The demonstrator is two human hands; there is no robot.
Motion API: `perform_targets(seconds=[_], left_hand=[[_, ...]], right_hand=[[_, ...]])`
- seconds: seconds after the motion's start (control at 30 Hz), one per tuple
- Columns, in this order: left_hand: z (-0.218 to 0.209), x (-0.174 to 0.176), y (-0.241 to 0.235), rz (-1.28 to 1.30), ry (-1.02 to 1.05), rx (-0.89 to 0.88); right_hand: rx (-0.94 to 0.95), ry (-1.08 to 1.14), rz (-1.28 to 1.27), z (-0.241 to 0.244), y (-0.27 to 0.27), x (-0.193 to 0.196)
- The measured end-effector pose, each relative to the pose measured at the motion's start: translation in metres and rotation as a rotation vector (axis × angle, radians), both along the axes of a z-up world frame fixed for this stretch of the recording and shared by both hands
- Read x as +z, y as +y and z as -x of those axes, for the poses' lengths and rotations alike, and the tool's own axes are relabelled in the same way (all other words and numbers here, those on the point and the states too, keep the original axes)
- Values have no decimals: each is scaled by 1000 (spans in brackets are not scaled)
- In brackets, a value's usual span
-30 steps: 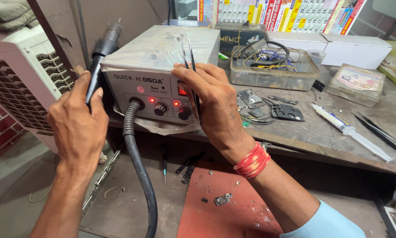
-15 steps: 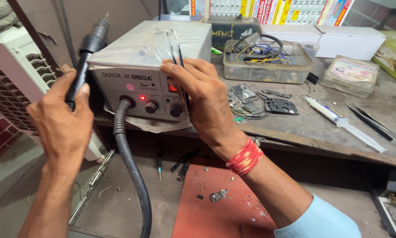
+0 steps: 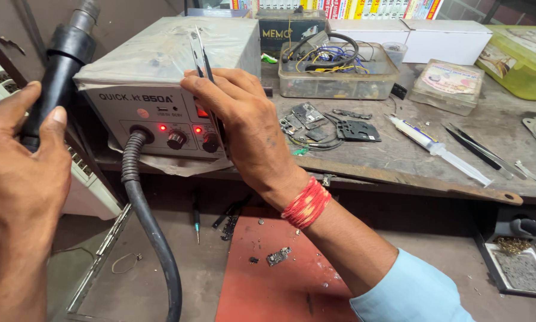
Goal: The person uses tweezers to position a small electronic component on a circuit board. They then use a hot air rework station to heat the component and solder it in place. The person works at a cluttered electronics repair bench with various tools and parts visible.
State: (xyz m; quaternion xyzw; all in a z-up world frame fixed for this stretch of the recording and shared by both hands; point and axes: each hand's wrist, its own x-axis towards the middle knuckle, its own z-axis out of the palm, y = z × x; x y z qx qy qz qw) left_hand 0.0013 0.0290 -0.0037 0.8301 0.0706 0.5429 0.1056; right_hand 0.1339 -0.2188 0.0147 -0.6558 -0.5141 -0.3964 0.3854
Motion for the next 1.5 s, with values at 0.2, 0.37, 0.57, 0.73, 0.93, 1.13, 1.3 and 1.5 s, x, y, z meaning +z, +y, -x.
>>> perform_targets(seconds=[0.2, 0.37, 0.57, 0.73, 0.93, 1.13, 1.3, 1.5], left_hand=[[4, -5, -3, 127, -25, -103], [9, -1, -15, 241, -15, -153], [17, 7, -37, 106, 9, -83], [22, 14, -50, 57, 18, -31], [24, 10, -56, 74, 34, -64], [36, 12, -71, 77, 104, -48], [46, 20, -100, 29, 126, -71], [45, 33, -127, -92, 104, -95]], right_hand=[[-11, 3, -9, 0, 1, -2], [-28, -30, 0, 0, 1, -4], [-25, -32, -5, 0, 1, -8], [-7, 2, -10, 4, -5, -8], [-89, -42, -22, 26, -18, -13], [-144, -74, -5, 44, -30, -10], [-173, -97, 25, 50, -40, -6], [-165, -111, 51, 54, -44, 0]])
